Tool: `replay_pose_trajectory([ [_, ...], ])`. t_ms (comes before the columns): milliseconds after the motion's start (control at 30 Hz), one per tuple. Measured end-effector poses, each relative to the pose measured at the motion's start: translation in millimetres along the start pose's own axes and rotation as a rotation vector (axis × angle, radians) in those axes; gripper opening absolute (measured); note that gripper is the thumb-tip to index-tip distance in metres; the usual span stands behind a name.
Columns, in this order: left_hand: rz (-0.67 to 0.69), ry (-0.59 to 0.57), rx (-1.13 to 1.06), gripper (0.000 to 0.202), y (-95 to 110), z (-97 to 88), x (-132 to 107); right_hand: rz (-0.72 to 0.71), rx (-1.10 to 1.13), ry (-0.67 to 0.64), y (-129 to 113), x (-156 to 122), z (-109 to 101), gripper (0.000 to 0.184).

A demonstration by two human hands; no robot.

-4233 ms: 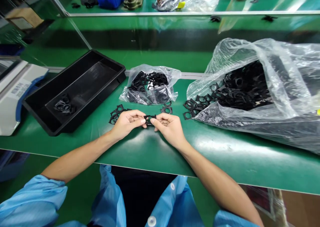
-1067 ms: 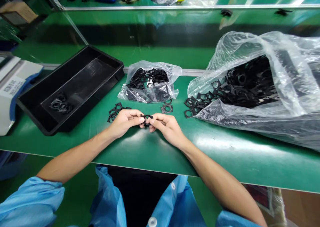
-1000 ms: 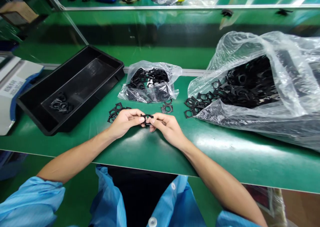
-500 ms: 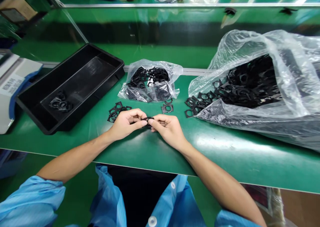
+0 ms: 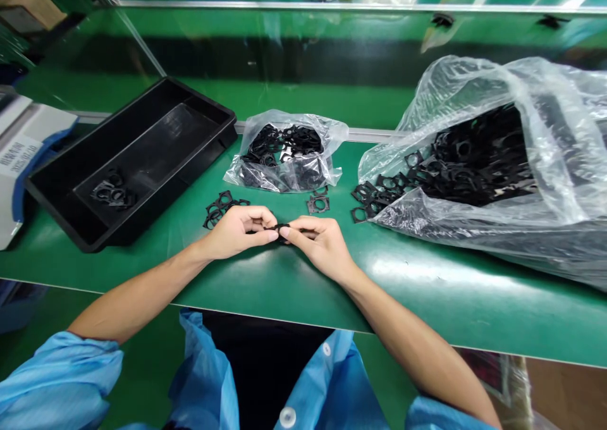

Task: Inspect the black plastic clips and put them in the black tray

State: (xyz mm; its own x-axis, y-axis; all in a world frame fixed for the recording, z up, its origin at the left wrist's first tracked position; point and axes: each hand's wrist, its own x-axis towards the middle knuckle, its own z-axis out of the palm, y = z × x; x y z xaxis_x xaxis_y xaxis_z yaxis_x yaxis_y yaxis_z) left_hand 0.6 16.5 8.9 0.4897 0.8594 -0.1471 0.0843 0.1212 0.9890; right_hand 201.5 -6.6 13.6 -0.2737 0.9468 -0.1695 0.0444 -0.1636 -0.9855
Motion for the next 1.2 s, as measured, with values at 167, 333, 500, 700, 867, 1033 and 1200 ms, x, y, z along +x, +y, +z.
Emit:
replay_pose_trajectory([
  [167,-0.027,0.021,-0.045,0.023,-1.8,2.6,0.3,-0.031,0.022,0.039,2.7,1.3,1.3,0.041],
  [333,-0.07,-0.01,-0.053,0.028,-0.7,3.2,-0.4,0.006,0.114,0.025,6.0,1.7,1.9,0.034],
  [500,-0.101,-0.041,-0.08,0.031,-0.7,-0.3,1.6,0.104,0.283,0.028,4.2,1.6,2.0,0.034],
  [700,-0.12,-0.157,-0.166,0.03,0.9,-6.8,4.5,0.184,0.319,-0.011,0.7,-0.3,4.2,0.035],
  [867,-0.135,-0.122,-0.271,0.036,-6.2,-7.4,5.1,0.185,0.364,0.009,-1.2,-0.1,2.9,0.036],
  [1033,-0.136,-0.07,-0.379,0.041,-12.6,-4.8,5.7,0.153,0.389,0.097,1.5,2.0,1.1,0.034],
  [1200,-0.162,-0.045,-0.403,0.038,-13.0,-4.3,6.9,0.151,0.363,0.13,5.0,2.6,1.6,0.035],
])
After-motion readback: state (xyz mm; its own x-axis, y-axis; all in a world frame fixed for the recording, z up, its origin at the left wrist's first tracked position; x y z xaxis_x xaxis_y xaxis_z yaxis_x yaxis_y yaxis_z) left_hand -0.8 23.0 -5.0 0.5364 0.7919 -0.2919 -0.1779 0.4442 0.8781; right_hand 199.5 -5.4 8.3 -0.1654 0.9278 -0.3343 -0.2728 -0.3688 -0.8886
